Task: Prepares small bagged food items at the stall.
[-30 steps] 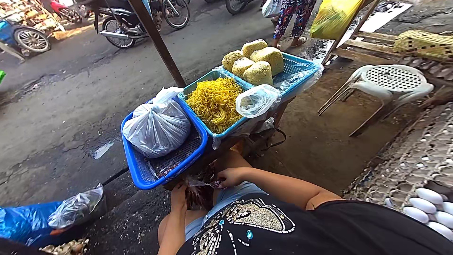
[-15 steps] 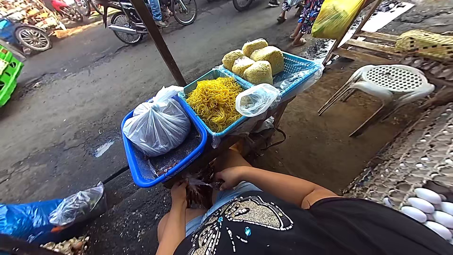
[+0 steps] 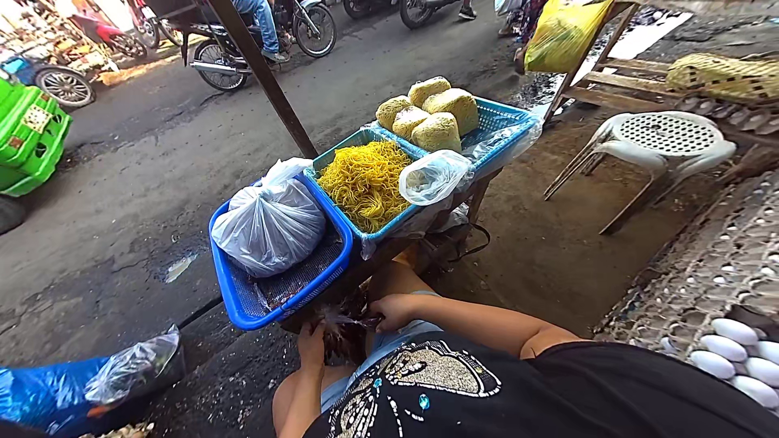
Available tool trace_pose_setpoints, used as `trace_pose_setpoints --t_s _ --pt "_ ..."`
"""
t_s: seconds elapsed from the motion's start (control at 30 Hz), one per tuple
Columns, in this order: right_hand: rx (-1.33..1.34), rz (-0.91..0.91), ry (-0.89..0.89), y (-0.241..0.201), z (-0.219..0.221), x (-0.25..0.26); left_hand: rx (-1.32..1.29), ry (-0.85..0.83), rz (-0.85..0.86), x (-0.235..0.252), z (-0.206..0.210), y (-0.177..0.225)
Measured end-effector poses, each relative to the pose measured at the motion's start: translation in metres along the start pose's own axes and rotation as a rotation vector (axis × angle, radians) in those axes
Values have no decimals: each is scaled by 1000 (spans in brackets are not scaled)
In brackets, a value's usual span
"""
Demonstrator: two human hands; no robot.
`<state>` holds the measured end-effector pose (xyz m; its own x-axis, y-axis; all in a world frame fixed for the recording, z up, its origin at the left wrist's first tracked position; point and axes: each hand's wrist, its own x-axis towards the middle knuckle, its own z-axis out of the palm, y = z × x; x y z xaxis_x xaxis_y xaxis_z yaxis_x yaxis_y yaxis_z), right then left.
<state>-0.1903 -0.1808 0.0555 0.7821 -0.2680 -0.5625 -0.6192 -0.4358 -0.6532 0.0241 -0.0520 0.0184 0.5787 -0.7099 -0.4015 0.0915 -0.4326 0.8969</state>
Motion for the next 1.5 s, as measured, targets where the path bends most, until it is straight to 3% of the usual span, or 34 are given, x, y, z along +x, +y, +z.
trace_pose_setpoints --t_s 0.1,0.27,0.53,0.9,1.07,1.17,1.27,1.4,1.5 --pt "-19 -5 -23 -3 -4 -1 81 -47 34 -4 1 5" --pt "-85 -22 -86 -25 -7 -1 339 36 76 8 0 6" --pt "-18 -64 -111 -47 29 26 486 125 51 11 -9 -1" --pt "29 -120 -177 -35 29 33 637 -151 -207 -12 -15 -20" --pt "42 -135 -170 -19 39 42 723 -234 -166 -18 -17 -26" --pt "58 -146 -189 -25 26 33 906 -342 -198 -22 -9 -12" --pt "62 -304 55 -36 -4 13 1076 -472 -211 -28 -5 25" --pt "82 -522 438 -71 -64 -15 892 -607 21 -53 -34 121" --pt "43 -606 653 -85 -94 -12 741 -455 78 -53 -63 186"
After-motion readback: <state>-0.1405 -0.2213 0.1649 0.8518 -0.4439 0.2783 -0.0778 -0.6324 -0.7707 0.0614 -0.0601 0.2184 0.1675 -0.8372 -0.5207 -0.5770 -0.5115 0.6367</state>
